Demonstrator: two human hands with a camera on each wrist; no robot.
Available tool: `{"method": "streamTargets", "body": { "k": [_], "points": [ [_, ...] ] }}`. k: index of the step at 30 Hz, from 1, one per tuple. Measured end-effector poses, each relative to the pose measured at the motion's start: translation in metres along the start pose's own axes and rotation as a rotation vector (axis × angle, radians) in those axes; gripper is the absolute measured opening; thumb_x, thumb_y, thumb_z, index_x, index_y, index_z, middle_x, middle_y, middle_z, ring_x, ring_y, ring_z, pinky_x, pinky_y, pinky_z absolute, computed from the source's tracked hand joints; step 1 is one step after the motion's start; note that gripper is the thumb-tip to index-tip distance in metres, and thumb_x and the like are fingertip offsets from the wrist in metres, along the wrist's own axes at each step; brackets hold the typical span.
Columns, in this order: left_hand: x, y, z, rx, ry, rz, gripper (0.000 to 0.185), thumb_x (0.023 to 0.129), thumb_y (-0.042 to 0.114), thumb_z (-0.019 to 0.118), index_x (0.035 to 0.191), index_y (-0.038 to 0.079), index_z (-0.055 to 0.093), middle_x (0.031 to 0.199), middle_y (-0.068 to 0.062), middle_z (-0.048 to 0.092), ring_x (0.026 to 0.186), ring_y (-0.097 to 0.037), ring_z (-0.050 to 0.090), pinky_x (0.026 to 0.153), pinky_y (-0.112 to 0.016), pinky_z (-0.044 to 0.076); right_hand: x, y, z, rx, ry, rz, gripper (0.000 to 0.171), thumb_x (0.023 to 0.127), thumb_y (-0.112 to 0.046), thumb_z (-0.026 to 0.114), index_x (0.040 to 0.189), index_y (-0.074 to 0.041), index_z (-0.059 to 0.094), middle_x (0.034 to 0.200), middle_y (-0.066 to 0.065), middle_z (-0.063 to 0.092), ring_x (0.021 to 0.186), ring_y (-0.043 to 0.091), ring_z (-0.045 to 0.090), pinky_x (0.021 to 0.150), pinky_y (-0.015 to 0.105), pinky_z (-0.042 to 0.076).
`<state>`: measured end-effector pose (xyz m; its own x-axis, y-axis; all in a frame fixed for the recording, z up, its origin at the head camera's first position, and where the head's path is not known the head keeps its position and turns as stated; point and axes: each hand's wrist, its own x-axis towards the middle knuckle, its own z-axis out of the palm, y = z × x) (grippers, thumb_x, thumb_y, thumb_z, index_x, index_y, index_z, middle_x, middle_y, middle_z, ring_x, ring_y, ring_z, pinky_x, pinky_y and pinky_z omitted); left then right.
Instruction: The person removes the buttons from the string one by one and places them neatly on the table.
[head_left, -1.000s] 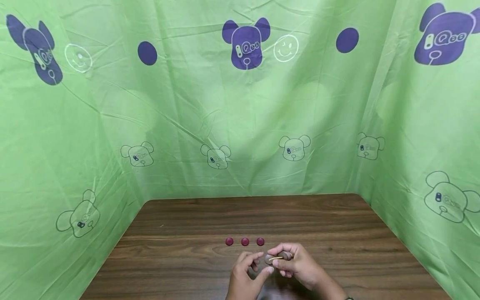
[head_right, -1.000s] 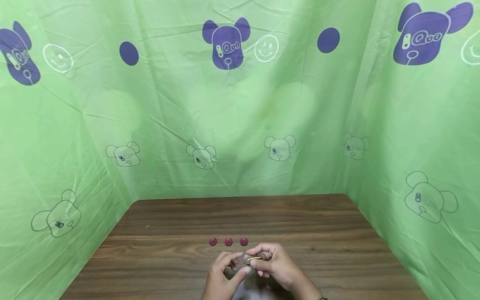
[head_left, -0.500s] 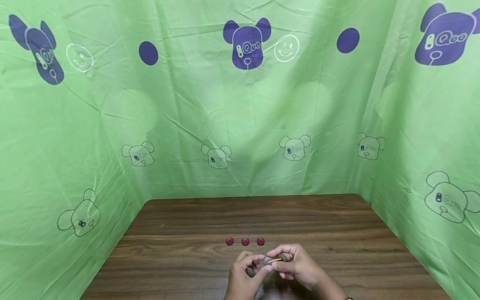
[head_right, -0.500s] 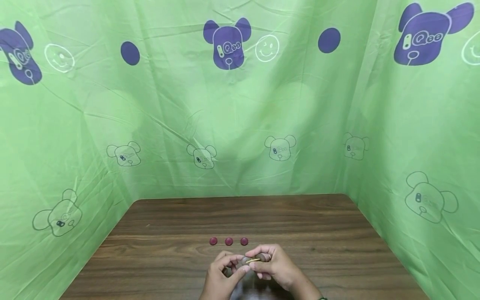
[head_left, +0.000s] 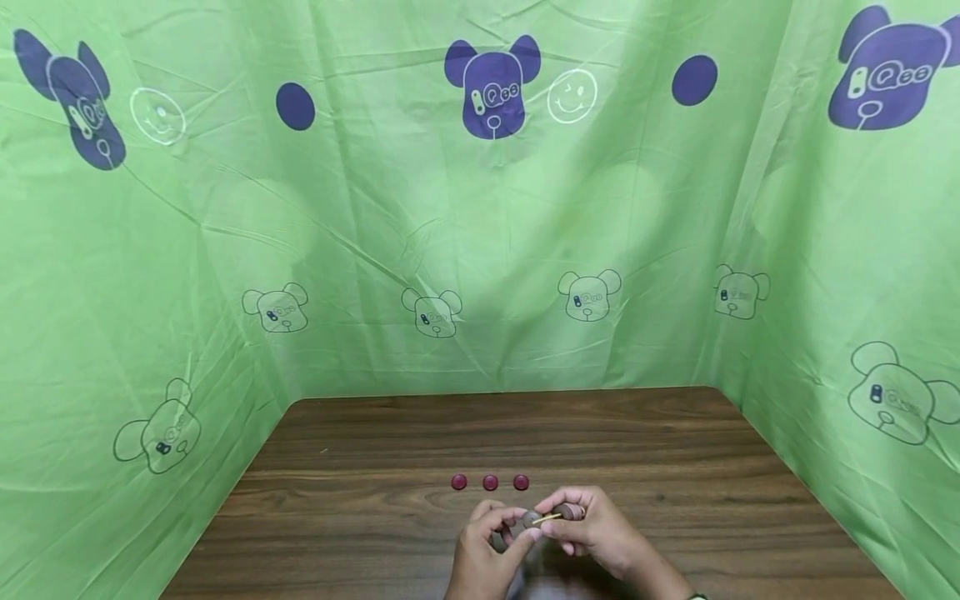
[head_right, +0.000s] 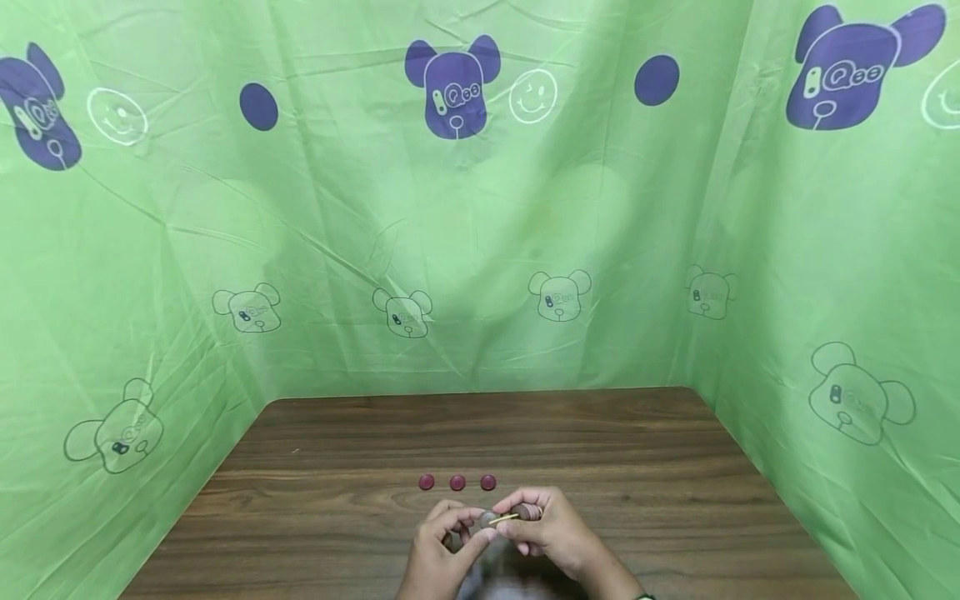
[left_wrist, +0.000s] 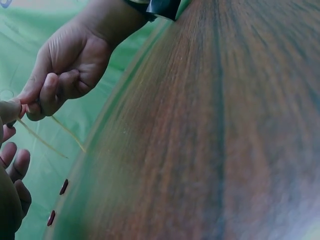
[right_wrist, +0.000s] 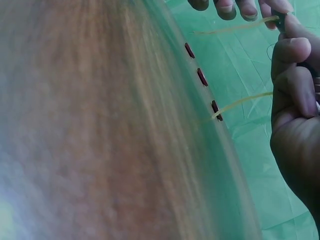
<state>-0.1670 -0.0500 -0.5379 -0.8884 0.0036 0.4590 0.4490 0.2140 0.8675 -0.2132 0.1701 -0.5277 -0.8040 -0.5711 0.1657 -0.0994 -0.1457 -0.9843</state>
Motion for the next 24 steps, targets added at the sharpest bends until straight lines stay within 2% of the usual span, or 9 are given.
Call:
{"method": "streamTargets", "body": {
  "k": [4,9,18,24],
  "points": [
    [0.001,-0.002,-0.001,0.024,0.01,0.029,0.017,0.088,0.02,0.093,0.102,0.018,0.083,0.097,-0.003,0.069,0.075,-0.013,0.065,0.066,-0.023,0.055,0.001,0.001,0.0,-0.033,0.025,0.011,0.034,0.1,-0.001,0.074,0.121,0.022,0.062,0.08,-0.009,0.075,0.06,-0.002,0.057,0.053,0.012,0.044],
    [0.003,-0.004,-0.002,0.031,0.019,0.066,0.018,0.089,0.019,0.092,0.105,0.02,0.084,0.098,-0.003,0.068,0.075,-0.017,0.065,0.065,-0.024,0.055,0.002,0.0,-0.001,-0.055,0.053,0.032,0.033,0.1,-0.003,0.076,0.114,0.023,0.061,0.07,-0.011,0.068,0.058,-0.001,0.056,0.054,0.013,0.045],
    [0.005,-0.009,-0.006,0.027,0.025,0.069,0.02,0.088,0.016,0.092,0.105,0.019,0.083,0.096,-0.008,0.07,0.079,-0.008,0.063,0.069,-0.025,0.058,0.001,-0.001,-0.001,-0.051,0.082,0.082,0.038,0.101,-0.006,0.075,0.113,0.025,0.057,0.066,-0.011,0.064,0.057,0.0,0.055,0.052,0.014,0.042],
    [0.009,-0.014,-0.009,0.03,0.04,0.077,0.022,0.086,0.011,0.093,0.105,0.017,0.084,0.093,-0.012,0.071,0.078,-0.003,0.061,0.061,-0.025,0.056,0.001,-0.001,-0.001,-0.023,0.088,0.089,0.04,0.102,-0.006,0.073,0.114,0.027,0.053,0.066,-0.01,0.064,0.056,0.0,0.053,0.051,0.014,0.04]
  ]
}}
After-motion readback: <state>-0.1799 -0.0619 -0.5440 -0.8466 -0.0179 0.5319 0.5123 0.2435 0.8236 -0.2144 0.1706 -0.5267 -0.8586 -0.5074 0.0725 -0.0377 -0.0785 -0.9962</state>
